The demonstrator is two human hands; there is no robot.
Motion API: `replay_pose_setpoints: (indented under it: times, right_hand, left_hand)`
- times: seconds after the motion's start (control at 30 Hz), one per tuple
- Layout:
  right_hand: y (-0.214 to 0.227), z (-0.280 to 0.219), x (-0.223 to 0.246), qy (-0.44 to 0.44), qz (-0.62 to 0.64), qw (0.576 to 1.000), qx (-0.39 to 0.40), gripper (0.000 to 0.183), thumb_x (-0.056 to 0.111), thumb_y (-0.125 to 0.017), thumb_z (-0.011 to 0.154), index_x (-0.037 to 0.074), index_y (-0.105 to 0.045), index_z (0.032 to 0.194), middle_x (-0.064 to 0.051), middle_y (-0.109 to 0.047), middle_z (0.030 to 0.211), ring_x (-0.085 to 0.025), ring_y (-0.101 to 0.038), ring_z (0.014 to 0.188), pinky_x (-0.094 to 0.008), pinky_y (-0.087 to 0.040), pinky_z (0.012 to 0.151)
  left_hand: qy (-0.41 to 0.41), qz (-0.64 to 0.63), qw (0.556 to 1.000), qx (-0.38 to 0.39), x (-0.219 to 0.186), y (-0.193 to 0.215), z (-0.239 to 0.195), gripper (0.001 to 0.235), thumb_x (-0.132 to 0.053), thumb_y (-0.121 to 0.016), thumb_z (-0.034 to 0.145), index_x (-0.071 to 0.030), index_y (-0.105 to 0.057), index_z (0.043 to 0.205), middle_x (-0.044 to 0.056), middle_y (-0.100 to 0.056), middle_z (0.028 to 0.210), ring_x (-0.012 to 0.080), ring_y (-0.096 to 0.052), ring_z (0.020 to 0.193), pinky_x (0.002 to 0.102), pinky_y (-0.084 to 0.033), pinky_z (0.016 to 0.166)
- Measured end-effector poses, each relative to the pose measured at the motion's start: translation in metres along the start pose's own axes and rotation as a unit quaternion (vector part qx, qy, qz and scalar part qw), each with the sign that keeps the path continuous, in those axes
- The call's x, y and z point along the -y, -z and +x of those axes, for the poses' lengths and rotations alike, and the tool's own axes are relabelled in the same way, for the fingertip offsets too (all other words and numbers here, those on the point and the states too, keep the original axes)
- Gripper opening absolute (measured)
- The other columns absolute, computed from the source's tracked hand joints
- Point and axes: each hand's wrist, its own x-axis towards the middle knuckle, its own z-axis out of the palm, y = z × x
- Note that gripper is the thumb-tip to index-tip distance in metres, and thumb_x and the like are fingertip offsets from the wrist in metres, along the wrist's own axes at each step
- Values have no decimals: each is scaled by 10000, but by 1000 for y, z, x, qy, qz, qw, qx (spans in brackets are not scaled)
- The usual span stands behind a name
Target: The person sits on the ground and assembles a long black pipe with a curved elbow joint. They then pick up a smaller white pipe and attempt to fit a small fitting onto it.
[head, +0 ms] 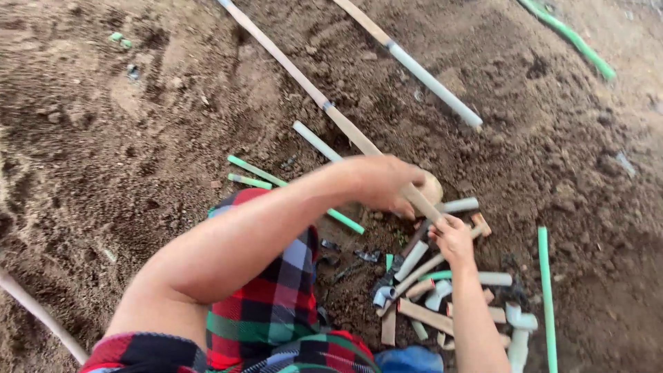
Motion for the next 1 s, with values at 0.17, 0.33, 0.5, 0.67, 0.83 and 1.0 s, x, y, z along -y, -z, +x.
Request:
replay_pose_setpoints:
  times: [0.17,0.33,0.5,0.67,0.83,1.0]
  right_hand:
    - [-25,-52,44,49,-76,995,48,227,71,-588,878,4,-539,1088,-126,-550,743,-235,-609,574,-320,-507,471]
    - [-14,-44,34,96,-321,941,-53,529,173,-653,831,9,-447,1290,-153,-527,1063,-239,-597,848,-372,-533,706]
    - [-86,-93,49,396,-439,795,-137,173,83,-535,904,-6,-565,1049,-117,-489,921,-319,-521,931,-409,-429,805]
    - [-127,-78,25,551,-595,582,-62,124,239,-520,872,116,-527,884,-47,-443,803,-242,-477,761,-351,-375,697]
    - [-157,-81,15,446,-613,651,-22,147,267,-483,829,159,-508,924,-39,-456,870,-241,-492,835,-362,-373,741]
    - [-141,-88,16,317,-635,704,-11,207,296,-447,786,202,-489,965,-31,-469,937,-242,-507,908,-373,-370,785]
  left_hand:
    - [64,-27,996,-62,10,18,-12,551,-349,-659,832,-51,-501,1268,231,-616,1103,375,-614,1039,492,-497,878]
    - [79,-21,996,-32,4,19,-16,571,-369,-645,839,-73,-476,1298,222,-618,1065,376,-608,1040,507,-490,872]
    - [75,-19,996,-37,8,23,-17,561,-379,-637,841,-86,-485,1295,216,-628,1060,378,-612,1030,514,-491,867]
    - [27,-30,997,-69,5,27,-14,525,-369,-648,832,-133,-491,1274,217,-616,1075,391,-591,1051,530,-470,888]
    - [37,-69,996,-51,4,23,-17,493,-342,-647,820,-152,-508,1254,179,-629,1040,337,-615,1035,508,-475,890]
    - [40,-63,997,-23,-5,27,-17,512,-296,-625,841,-131,-455,1294,214,-591,1152,359,-557,1146,529,-435,945]
